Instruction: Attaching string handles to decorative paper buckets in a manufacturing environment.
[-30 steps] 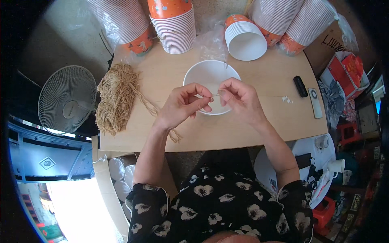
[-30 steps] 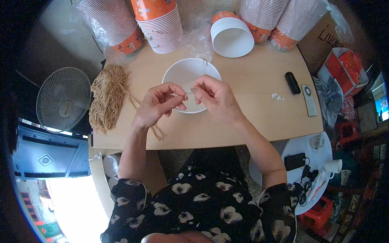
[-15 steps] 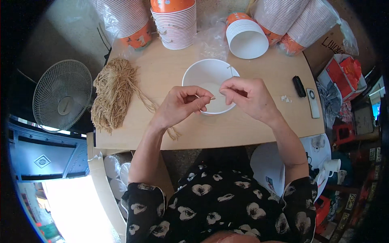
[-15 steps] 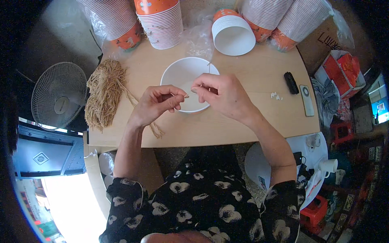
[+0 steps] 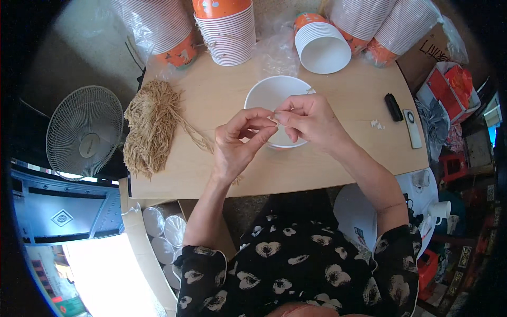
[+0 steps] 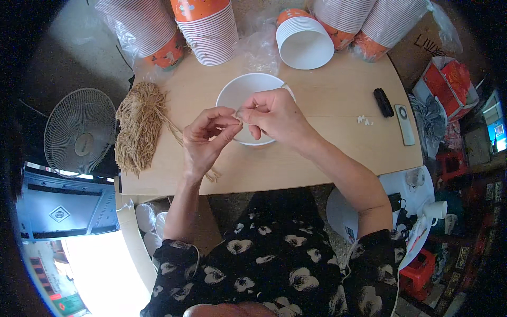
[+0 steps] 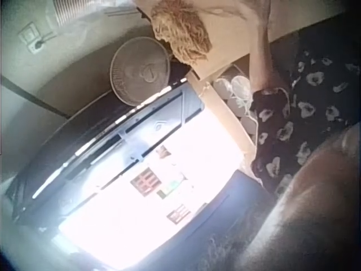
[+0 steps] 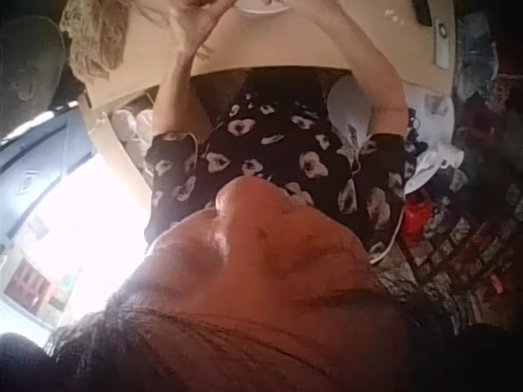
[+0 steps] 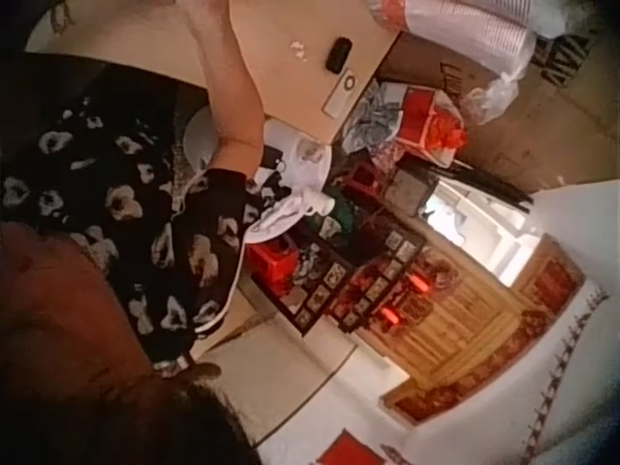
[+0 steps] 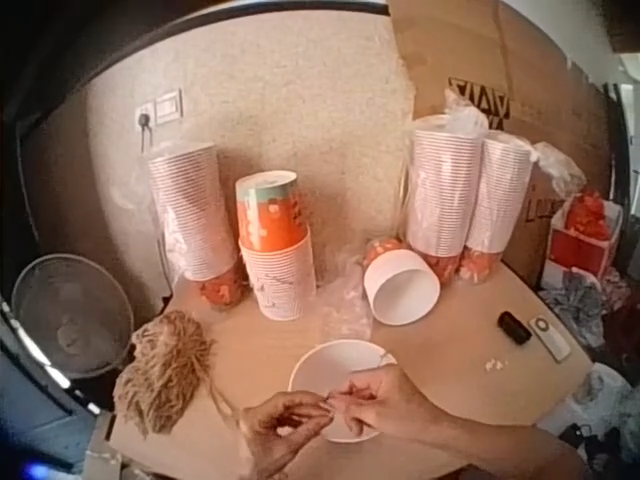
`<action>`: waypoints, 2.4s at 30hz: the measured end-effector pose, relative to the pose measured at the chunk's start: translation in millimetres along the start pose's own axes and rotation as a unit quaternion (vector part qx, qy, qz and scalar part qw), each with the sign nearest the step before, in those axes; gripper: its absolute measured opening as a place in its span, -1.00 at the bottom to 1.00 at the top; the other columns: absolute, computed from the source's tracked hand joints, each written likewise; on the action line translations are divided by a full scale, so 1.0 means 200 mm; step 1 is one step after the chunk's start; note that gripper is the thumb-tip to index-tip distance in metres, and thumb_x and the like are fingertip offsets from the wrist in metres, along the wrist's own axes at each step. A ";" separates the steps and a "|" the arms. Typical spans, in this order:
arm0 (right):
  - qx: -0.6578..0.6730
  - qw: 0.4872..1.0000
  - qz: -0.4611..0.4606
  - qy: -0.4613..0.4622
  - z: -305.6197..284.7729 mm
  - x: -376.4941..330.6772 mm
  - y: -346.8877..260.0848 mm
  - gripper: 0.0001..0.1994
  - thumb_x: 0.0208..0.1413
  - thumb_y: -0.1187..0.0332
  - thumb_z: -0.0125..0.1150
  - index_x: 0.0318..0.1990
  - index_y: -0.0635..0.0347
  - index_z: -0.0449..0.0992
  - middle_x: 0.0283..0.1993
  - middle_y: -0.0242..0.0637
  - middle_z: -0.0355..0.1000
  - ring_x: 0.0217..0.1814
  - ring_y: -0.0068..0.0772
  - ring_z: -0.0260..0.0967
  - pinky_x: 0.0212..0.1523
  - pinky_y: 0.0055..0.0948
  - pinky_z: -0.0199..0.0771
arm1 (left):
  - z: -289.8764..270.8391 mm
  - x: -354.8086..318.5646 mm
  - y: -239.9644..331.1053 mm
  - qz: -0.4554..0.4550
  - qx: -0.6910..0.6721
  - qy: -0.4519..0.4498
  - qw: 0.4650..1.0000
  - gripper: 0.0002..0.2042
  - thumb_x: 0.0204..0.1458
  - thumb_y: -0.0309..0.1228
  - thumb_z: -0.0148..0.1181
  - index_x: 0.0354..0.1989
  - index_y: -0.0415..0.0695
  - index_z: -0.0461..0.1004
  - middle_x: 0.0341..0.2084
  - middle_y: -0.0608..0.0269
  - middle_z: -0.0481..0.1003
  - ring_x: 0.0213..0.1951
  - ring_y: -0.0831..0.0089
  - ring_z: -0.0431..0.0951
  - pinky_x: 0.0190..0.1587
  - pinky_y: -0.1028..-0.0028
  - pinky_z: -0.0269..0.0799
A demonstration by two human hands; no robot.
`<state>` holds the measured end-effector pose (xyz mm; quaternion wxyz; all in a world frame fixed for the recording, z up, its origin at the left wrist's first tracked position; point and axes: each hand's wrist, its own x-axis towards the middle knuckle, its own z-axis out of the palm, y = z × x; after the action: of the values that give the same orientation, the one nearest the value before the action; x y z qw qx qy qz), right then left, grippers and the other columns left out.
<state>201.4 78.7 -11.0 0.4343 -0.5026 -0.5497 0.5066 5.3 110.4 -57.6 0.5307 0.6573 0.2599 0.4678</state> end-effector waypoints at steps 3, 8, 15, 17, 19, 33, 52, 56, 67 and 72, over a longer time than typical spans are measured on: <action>-0.006 1.000 0.007 0.000 0.01 0.00 -0.02 -0.88 0.21 0.43 0.22 -0.30 0.30 0.60 -0.63 -0.41 0.46 -0.66 -0.77 0.21 -0.62 -0.62 0.08 | 0.02 0.00 0.02 0.039 0.046 0.034 0.998 -0.76 0.05 -0.59 0.37 -0.08 -0.21 0.60 -0.31 0.25 0.66 -0.28 0.59 0.65 -0.29 0.58 0.56; -0.013 1.000 0.014 0.002 0.04 0.00 -0.03 -0.87 0.20 0.42 0.22 -0.32 0.30 0.61 -0.63 -0.38 0.47 -0.68 -0.78 0.18 -0.66 -0.62 0.06 | 0.06 -0.04 0.01 0.073 0.128 0.088 0.985 -0.76 0.04 -0.59 0.38 -0.10 -0.24 0.58 -0.33 0.25 0.64 -0.32 0.59 0.62 -0.28 0.58 0.56; -0.015 1.000 0.018 0.010 0.04 0.00 -0.02 -0.86 0.18 0.43 0.23 -0.33 0.33 0.62 -0.63 -0.33 0.49 -0.72 -0.73 0.20 -0.73 -0.62 0.08 | 0.08 -0.06 -0.01 0.195 0.238 0.123 0.943 -0.79 -0.02 -0.62 0.40 -0.18 -0.20 0.60 -0.35 0.21 0.64 -0.40 0.48 0.64 -0.38 0.56 0.57; -0.023 1.000 0.011 0.006 0.05 0.00 -0.02 -0.86 0.18 0.43 0.24 -0.34 0.33 0.62 -0.63 -0.33 0.49 -0.72 -0.73 0.21 -0.73 -0.62 0.10 | 0.08 -0.06 -0.01 0.218 0.274 0.119 0.929 -0.82 -0.03 -0.63 0.40 -0.24 -0.20 0.60 -0.36 0.18 0.63 -0.42 0.44 0.63 -0.38 0.55 0.57; -0.024 1.000 0.015 0.006 0.05 0.00 -0.03 -0.86 0.22 0.43 0.24 -0.30 0.35 0.61 -0.63 -0.37 0.45 -0.70 -0.76 0.22 -0.70 -0.68 0.08 | 0.08 -0.06 0.01 0.195 0.260 0.116 0.939 -0.84 -0.02 -0.62 0.40 -0.25 -0.21 0.60 -0.36 0.19 0.62 -0.41 0.47 0.63 -0.38 0.54 0.56; -0.061 0.996 -0.033 0.050 -0.01 0.01 0.04 -0.84 0.21 0.44 0.22 -0.19 0.39 0.58 -0.47 -0.32 0.54 -0.54 -0.67 0.37 -0.56 -0.59 0.31 | -0.08 0.02 0.05 -0.088 0.020 -0.037 0.995 -0.87 0.16 -0.53 0.30 -0.17 -0.26 0.53 -0.36 0.20 0.62 -0.30 0.53 0.65 -0.27 0.60 0.55; -0.143 0.969 -0.170 0.108 0.09 -0.17 0.14 -0.89 0.11 0.52 0.32 -0.20 0.28 0.62 -0.30 -0.33 0.56 -0.32 -0.57 0.44 -0.31 -0.55 0.41 | -0.09 0.03 0.05 -0.179 -0.110 -0.090 0.974 -0.85 0.12 -0.52 0.33 -0.16 -0.19 0.54 -0.37 0.23 0.64 -0.31 0.52 0.67 -0.32 0.63 0.52; -0.123 0.968 -0.187 0.117 0.10 -0.17 0.14 -0.90 0.09 0.54 0.32 -0.23 0.27 0.62 -0.30 -0.32 0.57 -0.33 -0.56 0.46 -0.33 -0.54 0.44 | -0.09 0.02 0.06 -0.182 -0.130 -0.090 0.971 -0.80 0.11 -0.55 0.32 -0.10 -0.22 0.53 -0.34 0.21 0.64 -0.26 0.46 0.68 -0.23 0.58 0.58; -0.133 0.969 -0.168 0.126 0.11 -0.18 0.10 -0.86 0.08 0.55 0.33 -0.19 0.24 0.63 -0.31 -0.41 0.57 -0.32 -0.66 0.40 -0.25 -0.59 0.42 | -0.08 0.02 0.05 -0.181 -0.160 -0.080 0.967 -0.77 0.13 -0.63 0.27 -0.04 -0.30 0.48 -0.24 0.07 0.62 -0.16 0.35 0.68 -0.05 0.47 0.62; -0.145 0.967 -0.172 0.118 0.10 -0.18 0.11 -0.86 0.09 0.55 0.33 -0.18 0.25 0.63 -0.32 -0.41 0.58 -0.33 -0.66 0.42 -0.24 -0.59 0.44 | -0.08 0.02 0.08 -0.207 -0.139 -0.079 0.965 -0.75 0.10 -0.64 0.29 -0.04 -0.34 0.50 -0.26 0.09 0.63 -0.18 0.43 0.67 -0.06 0.53 0.60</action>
<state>188.9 40.8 -33.6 0.4992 -0.5143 -0.6405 0.2758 -9.4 116.7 -40.7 0.7210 0.5438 0.2797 0.3258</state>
